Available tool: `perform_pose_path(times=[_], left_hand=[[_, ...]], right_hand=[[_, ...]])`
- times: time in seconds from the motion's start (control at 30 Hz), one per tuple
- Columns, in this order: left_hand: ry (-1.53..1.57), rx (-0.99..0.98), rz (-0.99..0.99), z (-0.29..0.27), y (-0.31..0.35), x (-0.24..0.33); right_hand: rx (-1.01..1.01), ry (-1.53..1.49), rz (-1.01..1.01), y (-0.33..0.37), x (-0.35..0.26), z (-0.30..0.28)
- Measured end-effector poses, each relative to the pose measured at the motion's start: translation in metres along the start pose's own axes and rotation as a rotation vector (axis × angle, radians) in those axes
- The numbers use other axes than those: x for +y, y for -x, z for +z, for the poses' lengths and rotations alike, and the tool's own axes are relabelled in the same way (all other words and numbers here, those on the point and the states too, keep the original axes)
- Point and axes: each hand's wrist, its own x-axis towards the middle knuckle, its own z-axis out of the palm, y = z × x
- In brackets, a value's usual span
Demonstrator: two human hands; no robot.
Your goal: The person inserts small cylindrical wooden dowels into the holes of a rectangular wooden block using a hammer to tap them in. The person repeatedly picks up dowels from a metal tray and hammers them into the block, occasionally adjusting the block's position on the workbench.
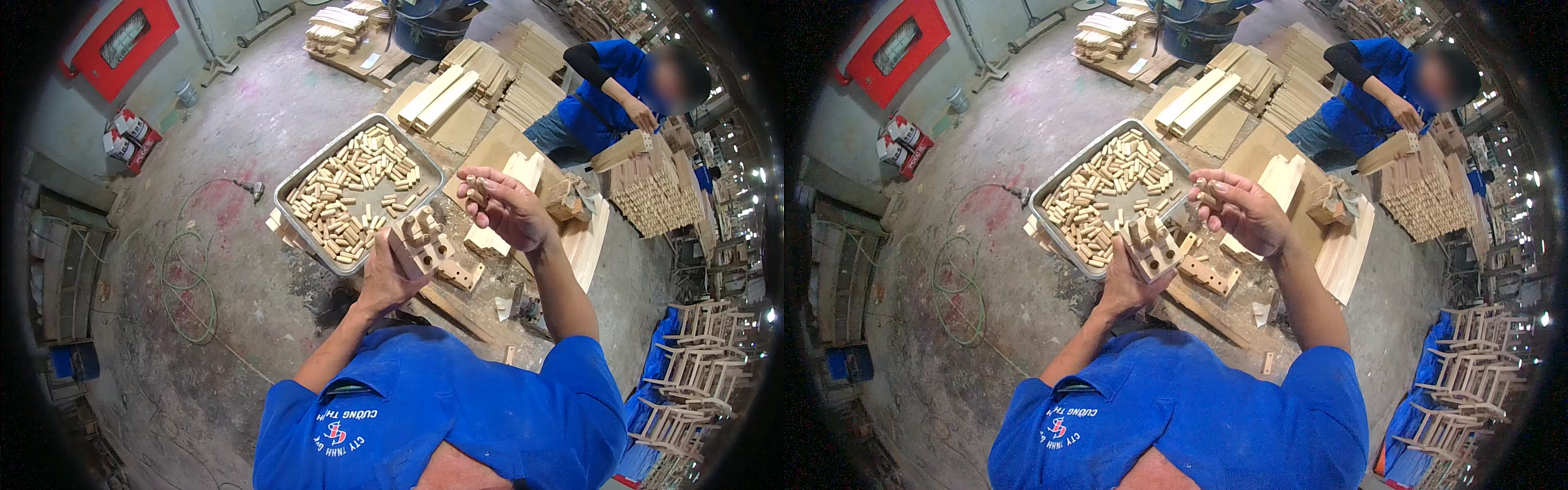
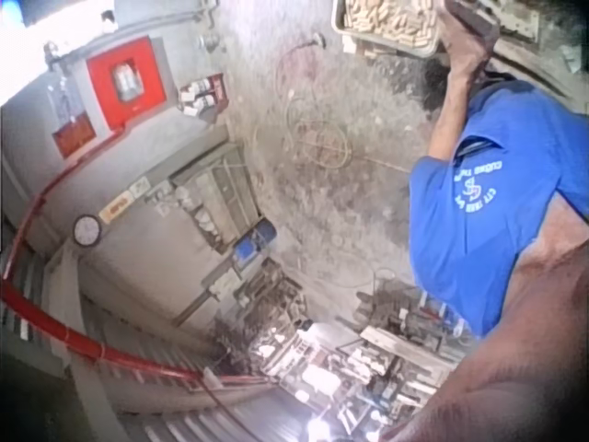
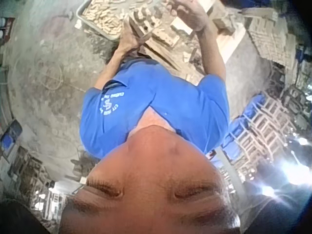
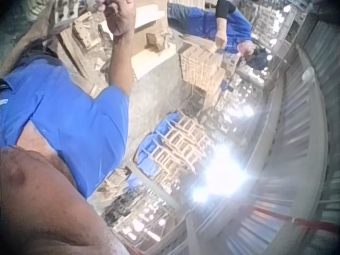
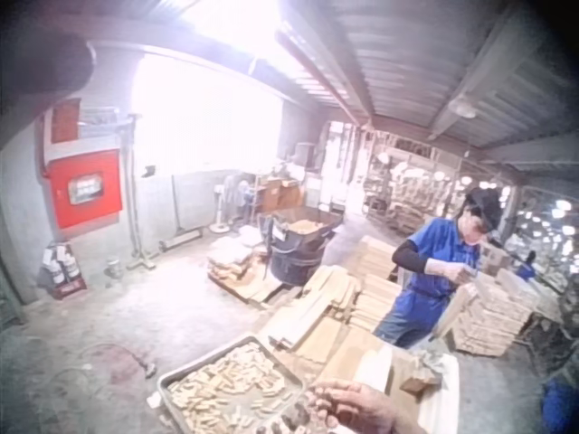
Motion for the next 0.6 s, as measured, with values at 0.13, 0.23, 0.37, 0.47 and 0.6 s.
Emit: perform_pose_path(times=[0.13,0.23,0.37,0.47,0.6], left_hand=[[0.003,0.010,0.004,0.005,0.000,-0.001],[-0.004,0.014,-0.004,0.004,0.000,-0.002],[-0.070,0.048,-0.031,0.001,0.004,0.002],[-0.132,0.061,0.016,0.001,0.001,0.012],[-0.108,0.076,-0.001,0.002,0.001,0.015]], right_hand=[[-0.037,-0.187,0.008,0.014,0.009,0.006],[-0.027,-0.239,-0.035,0.018,0.019,0.010],[0.070,0.027,-0.020,0.031,0.012,0.034],[0.073,0.175,-0.030,0.043,0.006,0.035],[0.112,0.316,0.014,0.050,0.000,0.048]])
